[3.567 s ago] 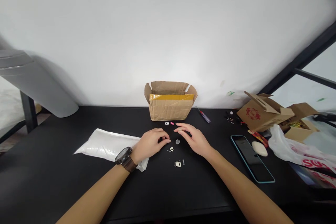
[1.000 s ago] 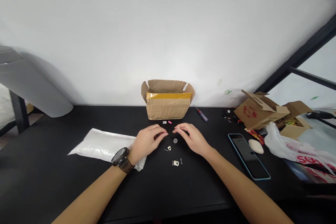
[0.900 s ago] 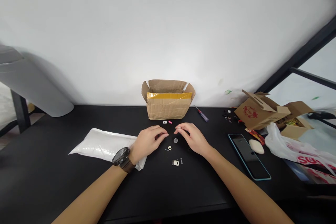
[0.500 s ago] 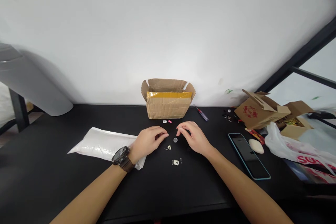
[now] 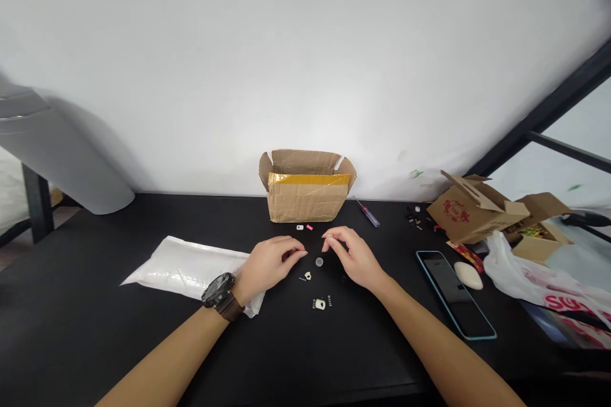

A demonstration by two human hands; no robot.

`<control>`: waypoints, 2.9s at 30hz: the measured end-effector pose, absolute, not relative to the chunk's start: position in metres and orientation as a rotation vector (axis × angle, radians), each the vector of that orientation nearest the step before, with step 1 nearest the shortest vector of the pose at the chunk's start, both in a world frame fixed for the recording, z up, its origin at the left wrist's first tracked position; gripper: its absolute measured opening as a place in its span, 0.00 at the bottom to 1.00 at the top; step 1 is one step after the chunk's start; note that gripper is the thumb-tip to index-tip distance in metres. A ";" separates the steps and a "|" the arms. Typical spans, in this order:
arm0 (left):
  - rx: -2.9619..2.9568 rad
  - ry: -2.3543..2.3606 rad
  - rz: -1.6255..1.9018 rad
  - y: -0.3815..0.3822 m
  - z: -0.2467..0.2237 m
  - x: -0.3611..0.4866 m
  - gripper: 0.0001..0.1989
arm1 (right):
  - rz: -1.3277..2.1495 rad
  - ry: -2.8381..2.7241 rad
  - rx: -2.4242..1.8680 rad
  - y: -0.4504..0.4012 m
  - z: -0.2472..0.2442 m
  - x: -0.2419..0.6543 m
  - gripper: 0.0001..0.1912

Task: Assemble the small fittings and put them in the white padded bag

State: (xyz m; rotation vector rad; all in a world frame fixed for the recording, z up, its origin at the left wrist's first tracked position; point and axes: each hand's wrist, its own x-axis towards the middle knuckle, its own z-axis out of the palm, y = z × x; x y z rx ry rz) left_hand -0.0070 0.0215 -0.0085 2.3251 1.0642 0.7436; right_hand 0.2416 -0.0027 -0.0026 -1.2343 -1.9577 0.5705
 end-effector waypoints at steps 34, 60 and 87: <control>2.339 1.036 0.717 0.020 -0.008 -0.007 0.13 | 0.558 -1.928 -1.240 -0.003 -0.006 0.245 0.09; 2.364 1.028 0.705 0.020 -0.007 -0.008 0.13 | 0.639 -1.931 -1.258 -0.003 -0.006 0.242 0.12; 2.365 1.055 0.630 0.021 -0.009 -0.008 0.10 | 0.746 -2.114 -1.256 0.004 -0.012 0.243 0.09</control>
